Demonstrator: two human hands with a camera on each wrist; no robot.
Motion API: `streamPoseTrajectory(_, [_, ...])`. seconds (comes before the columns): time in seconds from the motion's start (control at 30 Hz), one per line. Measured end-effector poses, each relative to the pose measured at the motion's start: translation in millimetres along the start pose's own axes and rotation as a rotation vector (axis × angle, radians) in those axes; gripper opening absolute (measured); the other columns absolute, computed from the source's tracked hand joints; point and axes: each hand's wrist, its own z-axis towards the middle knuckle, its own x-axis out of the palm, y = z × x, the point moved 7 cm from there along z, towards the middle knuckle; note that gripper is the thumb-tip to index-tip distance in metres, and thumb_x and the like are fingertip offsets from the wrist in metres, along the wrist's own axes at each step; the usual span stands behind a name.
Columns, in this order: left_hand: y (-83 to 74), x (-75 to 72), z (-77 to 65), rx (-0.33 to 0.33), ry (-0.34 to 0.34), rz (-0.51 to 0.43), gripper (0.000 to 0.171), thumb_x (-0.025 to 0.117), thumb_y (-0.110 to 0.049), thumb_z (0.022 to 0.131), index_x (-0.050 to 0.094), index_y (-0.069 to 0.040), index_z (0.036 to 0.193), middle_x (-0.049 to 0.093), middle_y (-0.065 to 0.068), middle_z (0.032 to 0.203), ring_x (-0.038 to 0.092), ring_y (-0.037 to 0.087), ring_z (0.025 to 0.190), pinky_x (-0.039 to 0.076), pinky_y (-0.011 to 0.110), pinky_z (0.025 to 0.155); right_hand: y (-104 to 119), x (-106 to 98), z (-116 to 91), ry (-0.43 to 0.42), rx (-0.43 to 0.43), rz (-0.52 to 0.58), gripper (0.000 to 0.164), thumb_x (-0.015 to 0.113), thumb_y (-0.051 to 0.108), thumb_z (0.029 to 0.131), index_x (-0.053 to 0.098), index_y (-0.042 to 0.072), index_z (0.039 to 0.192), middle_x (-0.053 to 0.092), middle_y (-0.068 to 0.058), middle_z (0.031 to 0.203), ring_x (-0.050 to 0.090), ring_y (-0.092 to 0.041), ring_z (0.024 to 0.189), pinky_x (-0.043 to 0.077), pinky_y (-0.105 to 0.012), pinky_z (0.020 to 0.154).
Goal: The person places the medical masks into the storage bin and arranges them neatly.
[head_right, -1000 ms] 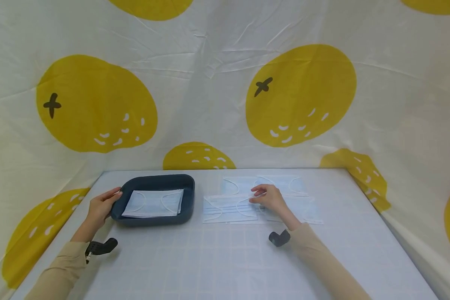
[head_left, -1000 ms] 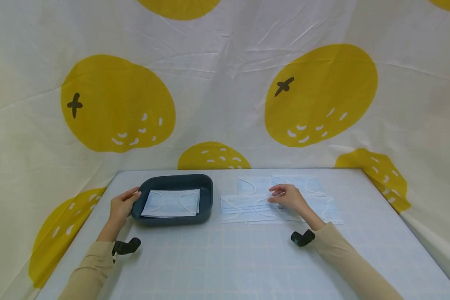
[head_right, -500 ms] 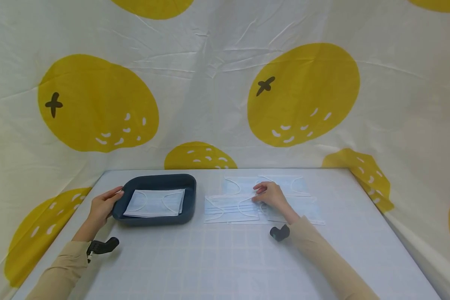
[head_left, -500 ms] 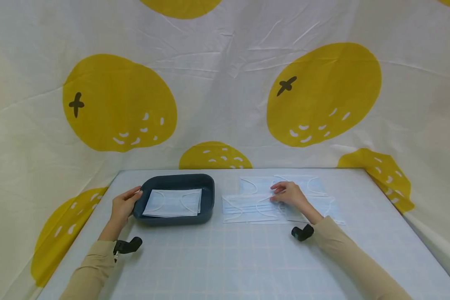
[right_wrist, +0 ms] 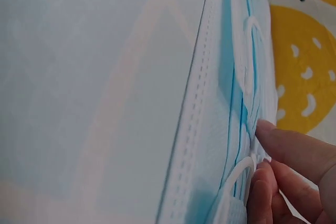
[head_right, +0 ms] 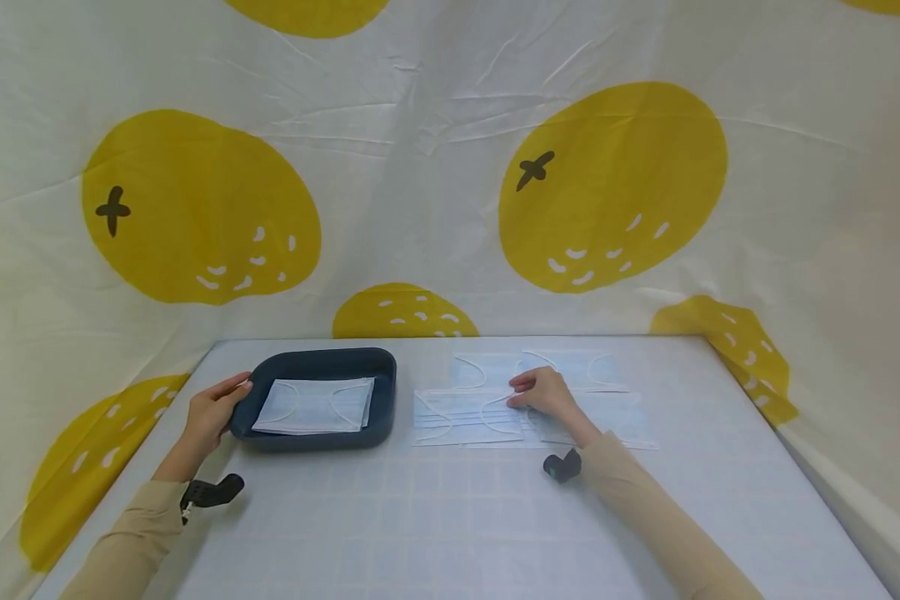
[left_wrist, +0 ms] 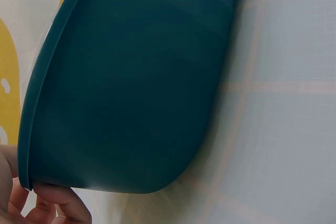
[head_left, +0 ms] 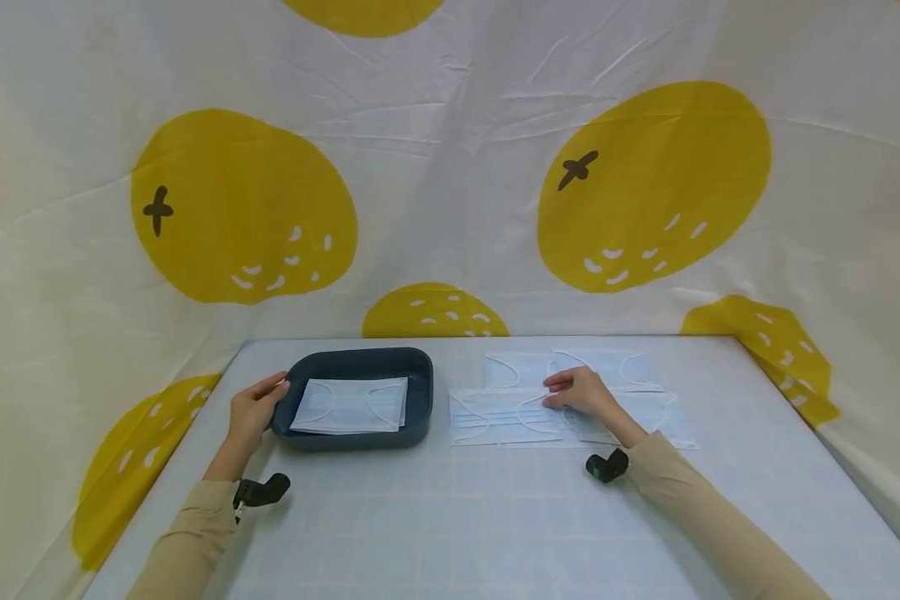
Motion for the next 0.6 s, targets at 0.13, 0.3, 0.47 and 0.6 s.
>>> streamPoseTrajectory(0.13, [0.2, 0.9, 0.2, -0.006, 0.018, 0.004, 0.048, 0.059, -0.033, 0.095, 0.054, -0.012, 0.137, 0.054, 0.015, 0.137, 0.055, 0.016, 0.103, 0.046, 0.008, 0.061, -0.4, 1.1, 1.0, 0.005, -0.001, 0.003, 0.037, 0.083, 0.021, 0.074, 0.073, 0.003, 0.105, 0.075, -0.008, 0.091, 0.065, -0.017, 0.087, 0.048, -0.03, 0.078])
streamPoseTrajectory(0.3, [0.5, 1.9, 0.1, -0.008, 0.048, 0.01, 0.048, 0.057, -0.032, 0.096, 0.052, -0.012, 0.139, 0.051, 0.017, 0.138, 0.053, 0.022, 0.11, 0.045, 0.007, 0.059, -3.1, 3.0, 1.2, 0.016, 0.037, 0.017, 0.035, 0.082, 0.02, 0.075, 0.074, 0.005, 0.105, 0.073, -0.004, 0.086, 0.061, -0.014, 0.081, 0.046, -0.026, 0.074])
streamPoseTrajectory(0.47, [0.5, 1.3, 0.3, 0.005, 0.053, 0.016, 0.048, 0.057, -0.033, 0.096, 0.052, -0.011, 0.139, 0.053, 0.015, 0.134, 0.054, 0.016, 0.103, 0.046, 0.008, 0.061, -2.5, 3.0, -0.1, 0.022, 0.031, 0.016, 0.033, 0.08, 0.021, 0.078, 0.073, 0.004, 0.106, 0.071, -0.003, 0.084, 0.058, -0.014, 0.078, 0.045, -0.025, 0.07])
streamPoseTrajectory(0.6, [-0.7, -0.3, 0.4, 0.027, 0.059, 0.018, 0.048, 0.058, -0.032, 0.095, 0.053, -0.011, 0.138, 0.057, 0.008, 0.124, 0.053, 0.002, 0.088, 0.047, 0.01, 0.062, -0.1, 2.1, -2.1, 0.028, 0.0, 0.003, 0.031, 0.077, 0.022, 0.081, 0.073, 0.002, 0.104, 0.072, -0.007, 0.088, 0.059, -0.015, 0.079, 0.046, -0.026, 0.07])
